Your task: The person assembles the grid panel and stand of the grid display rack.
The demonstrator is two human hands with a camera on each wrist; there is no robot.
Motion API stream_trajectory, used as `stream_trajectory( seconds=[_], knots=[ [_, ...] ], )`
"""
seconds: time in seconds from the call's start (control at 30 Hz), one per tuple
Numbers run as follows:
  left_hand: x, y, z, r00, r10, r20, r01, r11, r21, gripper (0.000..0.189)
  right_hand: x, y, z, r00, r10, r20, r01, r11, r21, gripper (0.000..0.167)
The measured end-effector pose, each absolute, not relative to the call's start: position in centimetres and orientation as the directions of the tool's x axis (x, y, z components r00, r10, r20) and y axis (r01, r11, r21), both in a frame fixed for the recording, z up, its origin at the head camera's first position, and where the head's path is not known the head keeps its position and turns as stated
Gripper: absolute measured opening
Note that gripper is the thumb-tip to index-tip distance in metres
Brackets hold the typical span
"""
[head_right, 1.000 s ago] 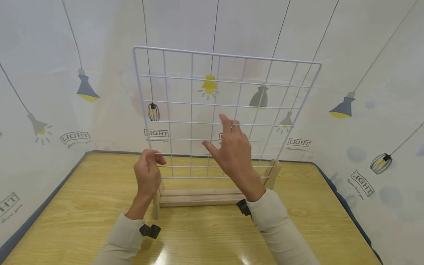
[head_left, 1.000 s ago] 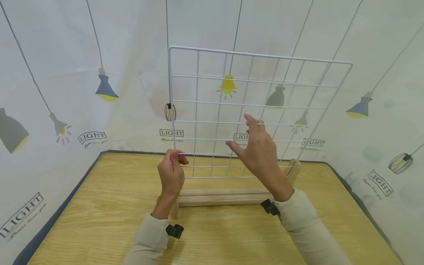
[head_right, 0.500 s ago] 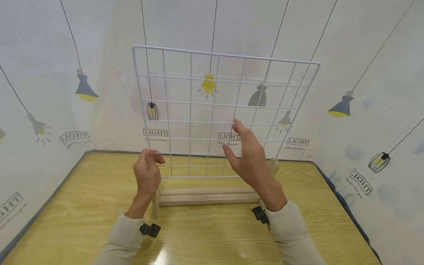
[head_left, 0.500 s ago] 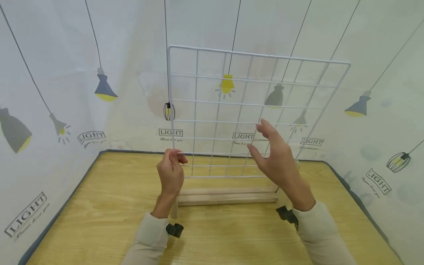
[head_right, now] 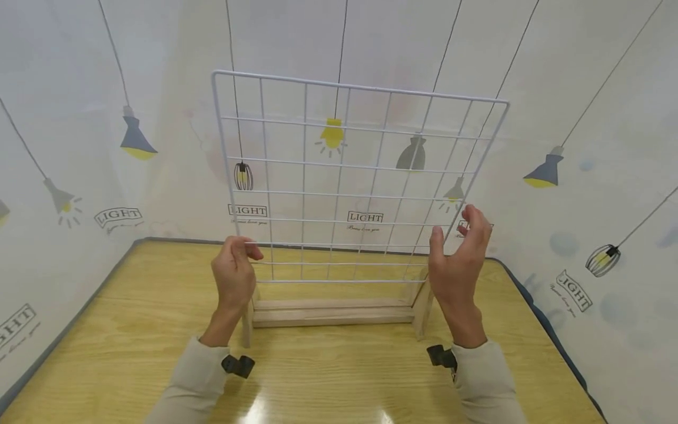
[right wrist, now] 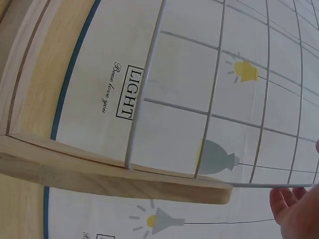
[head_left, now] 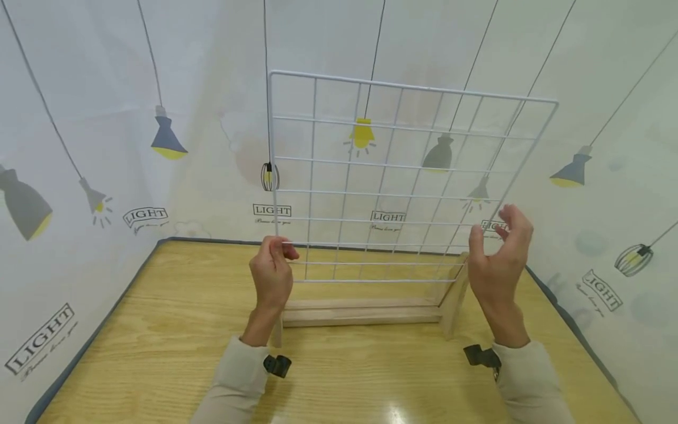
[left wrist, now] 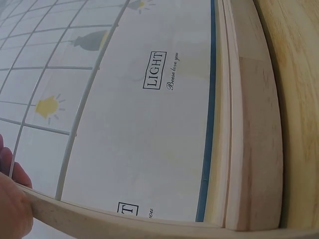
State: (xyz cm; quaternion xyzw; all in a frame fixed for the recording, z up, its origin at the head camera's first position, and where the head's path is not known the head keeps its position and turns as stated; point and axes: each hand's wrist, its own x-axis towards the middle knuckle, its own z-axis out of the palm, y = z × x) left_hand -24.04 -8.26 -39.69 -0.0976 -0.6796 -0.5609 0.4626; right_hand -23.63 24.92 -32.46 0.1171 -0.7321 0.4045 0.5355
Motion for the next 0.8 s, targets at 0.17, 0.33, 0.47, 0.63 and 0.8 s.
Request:
stream_trajectory(
  seconds=[0.17, 0.33, 0.47, 0.63, 0.8],
  knots=[
    [-24.0, -8.2, -39.7, -0.556, -0.386, 0.736, 0.650, 0.350, 0.674, 0.025, -24.0, 26.5, -33.8, -0.620, 0.238, 0.748, -0.586, 0.493, -0.643, 0.037],
    [-23.8, -8.2, -39.6, -0.572, -0.387, 0.723, 0.638, 0.345, 0.689, 0.027, -25.0, 27.6, -34.2, -0.738, 0.248, 0.628, -0.600, 0.185, -0.778, 0.024],
    [-23.8, -8.3, -39.6, -0.599, -0.370, 0.710, 0.632, 0.325, 0.703, 0.026, -25.6, 28.0, -34.1, -0.778, 0.269, 0.568, -0.604, -0.072, -0.794, 0.021],
    [-23.7, -8.8, -39.6, -0.638, -0.331, 0.695, 0.653, 0.245, 0.717, 0.027, -25.9, 28.0, -34.0, -0.783, 0.289, 0.551, -0.604, -0.143, -0.784, 0.021],
    [-23.4, -9.4, -39.6, -0.641, -0.293, 0.709, 0.690, 0.184, 0.700, 0.025, -26.1, 28.0, -34.1, -0.789, 0.295, 0.539, -0.600, -0.176, -0.781, 0.020]
  ],
)
